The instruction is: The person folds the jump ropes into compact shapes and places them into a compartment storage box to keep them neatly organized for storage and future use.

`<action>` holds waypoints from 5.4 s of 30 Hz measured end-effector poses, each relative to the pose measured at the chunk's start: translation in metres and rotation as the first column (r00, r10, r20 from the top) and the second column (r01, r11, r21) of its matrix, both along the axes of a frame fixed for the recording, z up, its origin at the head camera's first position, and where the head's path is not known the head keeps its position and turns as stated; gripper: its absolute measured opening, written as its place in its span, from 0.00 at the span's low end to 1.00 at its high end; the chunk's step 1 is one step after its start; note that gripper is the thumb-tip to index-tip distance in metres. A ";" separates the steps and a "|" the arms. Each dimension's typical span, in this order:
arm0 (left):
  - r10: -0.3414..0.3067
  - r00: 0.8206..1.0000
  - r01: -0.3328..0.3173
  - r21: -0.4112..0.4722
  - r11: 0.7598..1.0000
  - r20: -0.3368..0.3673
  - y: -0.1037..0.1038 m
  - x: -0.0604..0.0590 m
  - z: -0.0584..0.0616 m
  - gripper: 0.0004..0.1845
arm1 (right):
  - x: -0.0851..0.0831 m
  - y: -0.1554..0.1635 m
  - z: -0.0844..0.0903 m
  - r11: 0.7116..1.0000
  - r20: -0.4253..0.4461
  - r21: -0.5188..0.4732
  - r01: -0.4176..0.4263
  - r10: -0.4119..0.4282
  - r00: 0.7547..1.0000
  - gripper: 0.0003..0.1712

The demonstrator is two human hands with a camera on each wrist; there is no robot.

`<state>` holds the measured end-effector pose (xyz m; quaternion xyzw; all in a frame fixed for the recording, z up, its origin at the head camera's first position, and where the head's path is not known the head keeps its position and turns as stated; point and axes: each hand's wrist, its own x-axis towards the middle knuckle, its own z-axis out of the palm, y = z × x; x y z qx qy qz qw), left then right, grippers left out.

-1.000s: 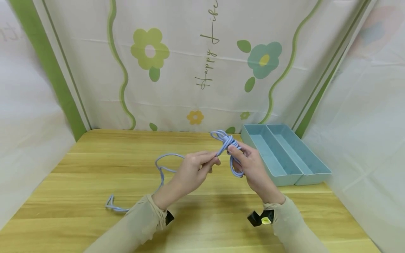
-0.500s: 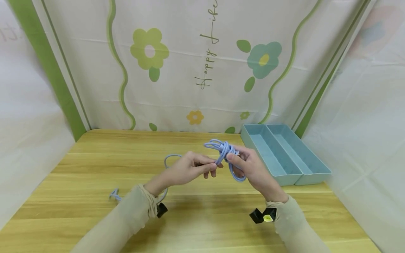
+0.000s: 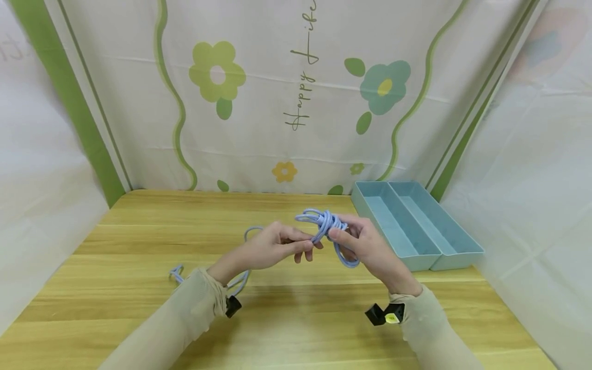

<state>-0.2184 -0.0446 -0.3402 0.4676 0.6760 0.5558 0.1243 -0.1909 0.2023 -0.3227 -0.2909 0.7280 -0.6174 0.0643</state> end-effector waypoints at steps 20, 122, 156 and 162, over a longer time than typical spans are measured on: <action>-0.068 0.992 0.049 -0.183 0.982 -0.102 -0.011 -0.011 0.005 0.09 | -0.002 0.003 -0.003 0.979 -0.086 0.163 -0.124 0.140 0.986 0.11; 0.352 0.667 -0.549 -0.113 0.828 -0.657 0.039 0.017 0.039 0.18 | 0.004 -0.024 -0.017 0.664 -0.376 0.521 0.536 -0.385 0.843 0.29; 0.550 0.658 -0.547 0.177 0.818 -0.514 0.029 0.023 0.027 0.06 | 0.000 -0.022 -0.013 0.787 -0.264 0.312 0.532 -0.466 0.844 0.25; 0.560 0.683 -0.561 0.155 0.813 -0.469 0.027 0.023 0.028 0.06 | -0.001 -0.022 -0.014 0.822 -0.221 0.276 0.498 -0.451 0.865 0.23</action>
